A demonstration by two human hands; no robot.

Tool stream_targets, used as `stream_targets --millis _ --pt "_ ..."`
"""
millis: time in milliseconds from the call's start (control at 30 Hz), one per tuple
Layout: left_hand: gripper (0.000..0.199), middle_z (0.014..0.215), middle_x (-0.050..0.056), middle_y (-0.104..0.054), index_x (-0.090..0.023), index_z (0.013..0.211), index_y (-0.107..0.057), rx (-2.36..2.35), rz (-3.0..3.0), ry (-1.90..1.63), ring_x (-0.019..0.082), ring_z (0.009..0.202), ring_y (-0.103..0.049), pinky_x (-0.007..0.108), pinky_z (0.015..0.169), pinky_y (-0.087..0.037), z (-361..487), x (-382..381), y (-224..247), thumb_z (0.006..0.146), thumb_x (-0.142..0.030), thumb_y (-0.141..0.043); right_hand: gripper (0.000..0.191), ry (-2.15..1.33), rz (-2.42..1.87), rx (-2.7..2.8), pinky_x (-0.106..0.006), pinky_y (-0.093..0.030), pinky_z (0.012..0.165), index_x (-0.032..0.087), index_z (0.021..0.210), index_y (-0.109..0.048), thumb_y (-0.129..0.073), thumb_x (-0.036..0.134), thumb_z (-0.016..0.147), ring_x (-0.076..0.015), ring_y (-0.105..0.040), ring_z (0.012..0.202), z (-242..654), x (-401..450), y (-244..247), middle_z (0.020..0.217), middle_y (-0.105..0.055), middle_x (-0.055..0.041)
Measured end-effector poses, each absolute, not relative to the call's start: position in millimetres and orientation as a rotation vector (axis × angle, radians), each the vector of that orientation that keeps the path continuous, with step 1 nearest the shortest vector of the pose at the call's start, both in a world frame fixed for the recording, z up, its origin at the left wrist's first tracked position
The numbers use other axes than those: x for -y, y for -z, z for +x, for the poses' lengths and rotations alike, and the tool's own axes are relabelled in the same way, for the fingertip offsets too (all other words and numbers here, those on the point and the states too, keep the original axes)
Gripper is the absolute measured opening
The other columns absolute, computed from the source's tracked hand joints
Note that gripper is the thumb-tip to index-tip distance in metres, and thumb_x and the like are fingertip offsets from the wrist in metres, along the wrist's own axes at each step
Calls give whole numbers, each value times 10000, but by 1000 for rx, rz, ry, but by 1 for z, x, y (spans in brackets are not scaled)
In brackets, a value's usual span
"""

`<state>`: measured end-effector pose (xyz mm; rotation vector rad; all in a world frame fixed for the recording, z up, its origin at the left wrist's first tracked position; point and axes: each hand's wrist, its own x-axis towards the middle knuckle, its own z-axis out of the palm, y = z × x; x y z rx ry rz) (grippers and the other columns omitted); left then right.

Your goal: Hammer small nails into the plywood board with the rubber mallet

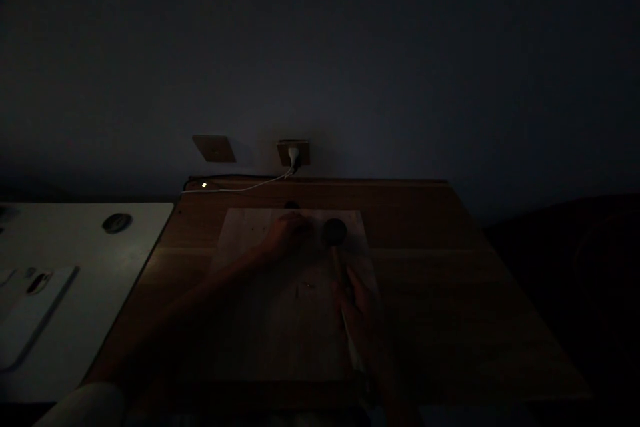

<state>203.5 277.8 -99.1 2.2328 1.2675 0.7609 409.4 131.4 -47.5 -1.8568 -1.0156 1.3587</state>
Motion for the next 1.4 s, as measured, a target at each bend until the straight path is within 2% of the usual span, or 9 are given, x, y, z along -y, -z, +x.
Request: stream_targets --millis 100,367,567,700,767,900,1067,1233,1400 --pt "190 1026 84 -753 -179 988 -759 -1248 2193 -779 215 958 -700 315 890 -542 204 -279 101 876 -128 -615 842 -1365 -1799 1102 -241 -417 389 125 1447 -514 -607 648 794 -147 -509 453 403 -139 44 558 -524 71" --pt "530 1006 59 -781 -170 1338 -595 -1290 1997 -765 204 897 -737 297 811 -558 205 -278 99 818 -83 -642 824 -1405 -1665 1165 -206 -338 348 97 1443 -473 -585 622 817 -113 -434 390 387 -155 48 508 -476 105" --pt "450 1277 148 -685 -152 1277 -600 -1316 2163 -716 264 1152 -674 388 976 -547 181 -271 70 834 -153 -678 846 -1433 -1657 1183 -207 -319 352 66 1425 -485 -593 630 804 -108 -404 372 381 -161 54 463 -449 112" --pt "513 1408 195 -606 -143 1368 -561 -1203 2527 -459 331 1336 -554 506 1123 -447 154 -219 45 883 -263 -679 885 -1433 -1685 1173 -208 -320 356 87 1470 -469 -608 644 796 -115 -418 372 383 -157 57 459 -456 108" --pt "736 1572 209 -462 -167 1496 -458 -1041 2687 -329 363 1473 -407 560 1214 -328 144 -181 44 857 -409 -733 910 -1441 -1726 1133 -210 -332 359 109 1499 -444 -608 656 791 -121 -432 382 385 -153 55 475 -474 104" --pt "893 1701 198 -210 -202 1625 -259 -955 2862 -133 383 1589 -132 672 1254 -70 136 -127 65 898 -513 -674 923 -1396 -1786 1081 -224 -370 381 100 1491 -452 -613 665 779 -128 -451 425 390 -149 49 516 -502 92" --pt "1083 1697 230 -186 -191 1659 -105 -1255 2761 -95 439 1579 -113 710 1226 -59 142 -118 95 855 -619 -689 909 -1339 -1849 1049 -243 -395 389 112 1451 -492 -635 653 736 -144 -494 446 395 -151 46 556 -526 78" --pt "1282 1696 264 -119 -200 1659 -120 -1223 2638 -145 477 1567 -110 707 1223 -96 150 -139 98 696 -778 -740 881 -1352 -1835 1026 -234 -363 374 105 1418 -506 -644 630 725 -133 -472 438 395 -154 41 569 -526 71" --pt "1111 1703 224 -160 -260 1628 -274 -1180 2630 -149 476 1565 -132 741 1207 -17 142 -156 101 737 -714 -757 892 -1387 -1805 1063 -234 -361 366 103 1477 -445 -626 613 768 -137 -451 426 399 -151 44 533 -491 84"
